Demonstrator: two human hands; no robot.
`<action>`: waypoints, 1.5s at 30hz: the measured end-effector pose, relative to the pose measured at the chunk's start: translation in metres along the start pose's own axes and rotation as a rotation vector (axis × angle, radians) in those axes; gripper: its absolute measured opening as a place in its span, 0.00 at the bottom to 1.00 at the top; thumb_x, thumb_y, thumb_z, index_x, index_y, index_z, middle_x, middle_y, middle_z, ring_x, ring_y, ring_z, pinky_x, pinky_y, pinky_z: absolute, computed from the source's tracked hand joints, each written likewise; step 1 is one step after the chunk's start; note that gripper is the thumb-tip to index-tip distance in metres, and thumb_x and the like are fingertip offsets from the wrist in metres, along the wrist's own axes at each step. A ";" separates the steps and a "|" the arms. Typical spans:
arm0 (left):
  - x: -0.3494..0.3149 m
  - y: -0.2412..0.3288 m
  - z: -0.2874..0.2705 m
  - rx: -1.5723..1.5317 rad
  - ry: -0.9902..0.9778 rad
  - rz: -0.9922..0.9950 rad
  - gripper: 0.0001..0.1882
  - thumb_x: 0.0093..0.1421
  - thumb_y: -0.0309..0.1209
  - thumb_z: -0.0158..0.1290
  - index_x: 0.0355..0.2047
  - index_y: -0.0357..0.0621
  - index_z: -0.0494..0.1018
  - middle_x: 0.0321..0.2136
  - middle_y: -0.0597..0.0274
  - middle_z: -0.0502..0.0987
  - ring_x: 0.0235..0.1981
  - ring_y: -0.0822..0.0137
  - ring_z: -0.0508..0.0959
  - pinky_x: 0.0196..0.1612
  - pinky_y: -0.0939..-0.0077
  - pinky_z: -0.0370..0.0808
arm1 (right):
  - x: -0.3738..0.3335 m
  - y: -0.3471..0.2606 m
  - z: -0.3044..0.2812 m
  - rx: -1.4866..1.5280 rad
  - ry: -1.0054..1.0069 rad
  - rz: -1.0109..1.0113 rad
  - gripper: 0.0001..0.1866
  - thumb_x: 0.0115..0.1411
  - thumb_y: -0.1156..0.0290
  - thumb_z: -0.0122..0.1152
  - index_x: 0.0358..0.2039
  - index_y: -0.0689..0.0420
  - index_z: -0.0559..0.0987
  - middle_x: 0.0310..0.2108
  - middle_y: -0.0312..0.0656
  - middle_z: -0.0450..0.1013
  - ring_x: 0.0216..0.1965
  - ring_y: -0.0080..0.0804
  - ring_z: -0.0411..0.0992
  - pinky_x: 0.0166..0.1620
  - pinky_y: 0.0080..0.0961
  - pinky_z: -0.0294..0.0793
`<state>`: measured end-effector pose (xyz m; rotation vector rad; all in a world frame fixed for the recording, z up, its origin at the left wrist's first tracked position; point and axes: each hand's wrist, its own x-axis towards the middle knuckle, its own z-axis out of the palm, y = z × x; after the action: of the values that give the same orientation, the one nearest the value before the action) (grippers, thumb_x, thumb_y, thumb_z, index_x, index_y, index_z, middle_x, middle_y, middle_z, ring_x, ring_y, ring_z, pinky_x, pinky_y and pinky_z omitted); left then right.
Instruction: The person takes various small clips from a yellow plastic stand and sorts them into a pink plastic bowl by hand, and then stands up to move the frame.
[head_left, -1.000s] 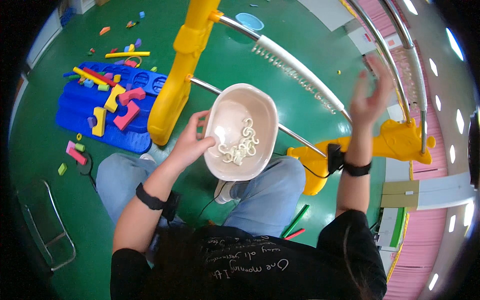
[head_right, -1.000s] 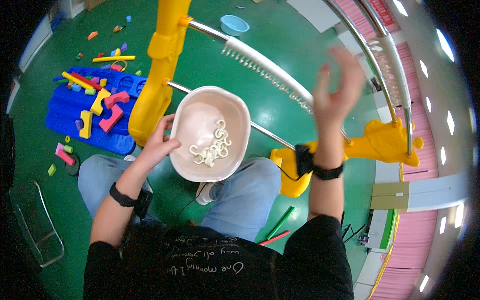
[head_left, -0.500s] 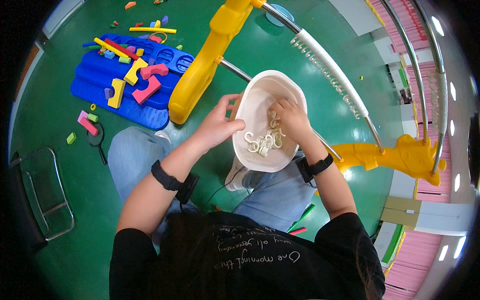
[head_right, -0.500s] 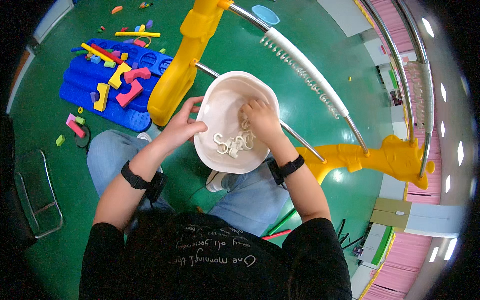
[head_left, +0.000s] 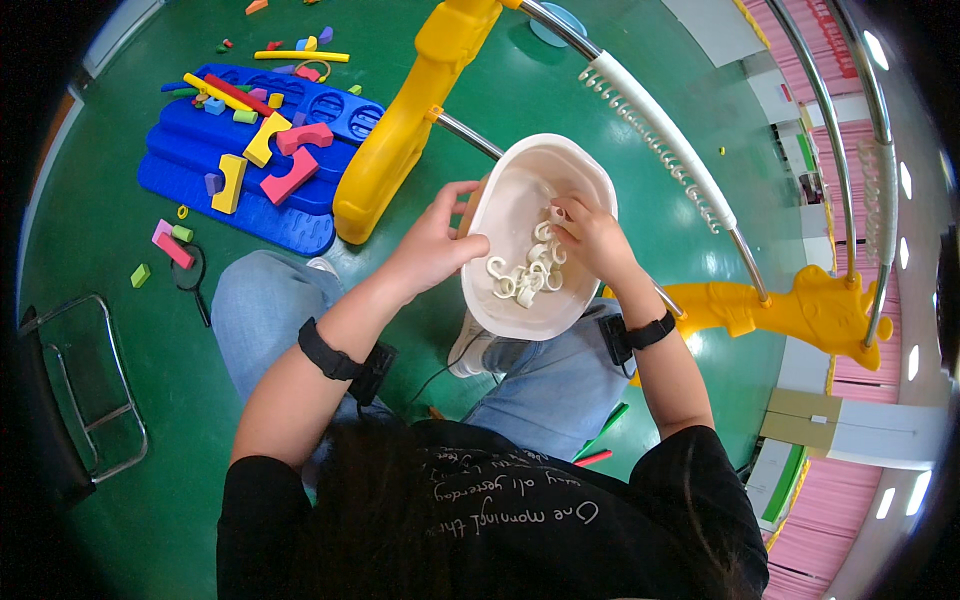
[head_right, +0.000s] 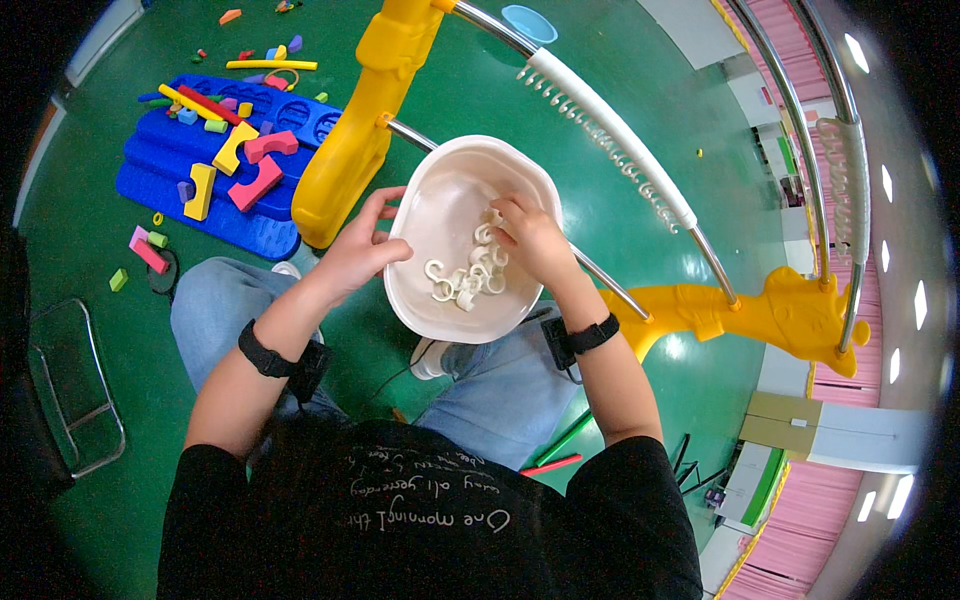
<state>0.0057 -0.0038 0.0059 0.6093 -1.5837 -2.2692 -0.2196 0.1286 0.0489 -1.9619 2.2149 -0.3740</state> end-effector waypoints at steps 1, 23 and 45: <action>0.001 -0.001 0.000 0.005 0.004 0.018 0.38 0.46 0.28 0.53 0.59 0.47 0.54 0.50 0.56 0.64 0.31 0.74 0.73 0.31 0.81 0.71 | 0.000 -0.001 -0.001 -0.016 0.024 -0.026 0.17 0.51 0.74 0.62 0.42 0.60 0.73 0.39 0.46 0.70 0.37 0.44 0.73 0.40 0.33 0.74; 0.002 0.000 -0.001 0.066 -0.008 0.021 0.39 0.44 0.30 0.55 0.58 0.39 0.54 0.48 0.47 0.66 0.36 0.63 0.76 0.37 0.72 0.75 | -0.015 -0.010 -0.007 -0.126 0.127 -0.143 0.17 0.44 0.64 0.69 0.32 0.57 0.75 0.31 0.40 0.69 0.31 0.40 0.71 0.34 0.33 0.72; 0.001 0.001 -0.001 0.124 -0.031 0.010 0.39 0.44 0.31 0.54 0.58 0.43 0.55 0.49 0.50 0.65 0.37 0.65 0.73 0.38 0.73 0.73 | -0.022 -0.016 0.009 -0.170 0.107 -0.167 0.13 0.48 0.66 0.66 0.27 0.56 0.70 0.29 0.40 0.66 0.29 0.39 0.70 0.31 0.33 0.72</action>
<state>0.0058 -0.0051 0.0060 0.5981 -1.7490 -2.1957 -0.1992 0.1478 0.0439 -2.2748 2.2186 -0.3282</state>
